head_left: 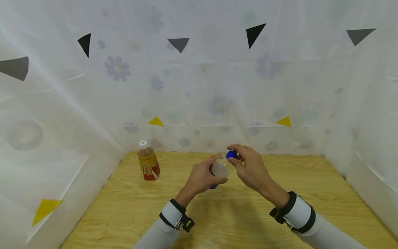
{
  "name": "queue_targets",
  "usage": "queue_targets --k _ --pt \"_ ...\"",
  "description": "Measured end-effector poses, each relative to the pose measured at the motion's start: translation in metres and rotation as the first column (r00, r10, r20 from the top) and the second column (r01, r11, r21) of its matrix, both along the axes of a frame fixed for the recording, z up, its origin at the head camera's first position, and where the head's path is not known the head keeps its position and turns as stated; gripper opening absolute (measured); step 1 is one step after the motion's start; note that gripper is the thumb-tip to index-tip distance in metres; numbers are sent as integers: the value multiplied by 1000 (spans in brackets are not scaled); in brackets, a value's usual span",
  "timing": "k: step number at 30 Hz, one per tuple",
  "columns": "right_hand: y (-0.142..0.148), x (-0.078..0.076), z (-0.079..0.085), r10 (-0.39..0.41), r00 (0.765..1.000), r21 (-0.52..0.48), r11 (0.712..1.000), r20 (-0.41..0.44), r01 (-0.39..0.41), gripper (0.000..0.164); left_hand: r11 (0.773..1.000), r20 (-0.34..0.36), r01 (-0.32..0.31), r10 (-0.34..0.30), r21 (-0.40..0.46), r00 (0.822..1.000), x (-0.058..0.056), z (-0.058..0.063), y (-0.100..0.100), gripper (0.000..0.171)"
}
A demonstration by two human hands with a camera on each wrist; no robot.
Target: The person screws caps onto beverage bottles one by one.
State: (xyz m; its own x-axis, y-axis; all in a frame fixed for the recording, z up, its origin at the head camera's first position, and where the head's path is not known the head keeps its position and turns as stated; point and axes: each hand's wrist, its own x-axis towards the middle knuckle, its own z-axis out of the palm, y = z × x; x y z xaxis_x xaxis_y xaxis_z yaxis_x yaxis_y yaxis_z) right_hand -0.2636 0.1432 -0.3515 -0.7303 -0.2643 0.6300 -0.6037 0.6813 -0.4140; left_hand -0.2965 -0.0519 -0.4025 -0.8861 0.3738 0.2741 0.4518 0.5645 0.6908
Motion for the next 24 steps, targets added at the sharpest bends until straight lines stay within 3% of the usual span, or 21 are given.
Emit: queue_targets --k 11,24 --pt "1 3 5 17 998 49 999 55 -20 45 1000 17 9 -9 17 1000 -1 3 0 81" --pt "-1 2 1 -6 999 50 999 48 3 33 999 19 18 -18 29 1000 1 2 2 79"
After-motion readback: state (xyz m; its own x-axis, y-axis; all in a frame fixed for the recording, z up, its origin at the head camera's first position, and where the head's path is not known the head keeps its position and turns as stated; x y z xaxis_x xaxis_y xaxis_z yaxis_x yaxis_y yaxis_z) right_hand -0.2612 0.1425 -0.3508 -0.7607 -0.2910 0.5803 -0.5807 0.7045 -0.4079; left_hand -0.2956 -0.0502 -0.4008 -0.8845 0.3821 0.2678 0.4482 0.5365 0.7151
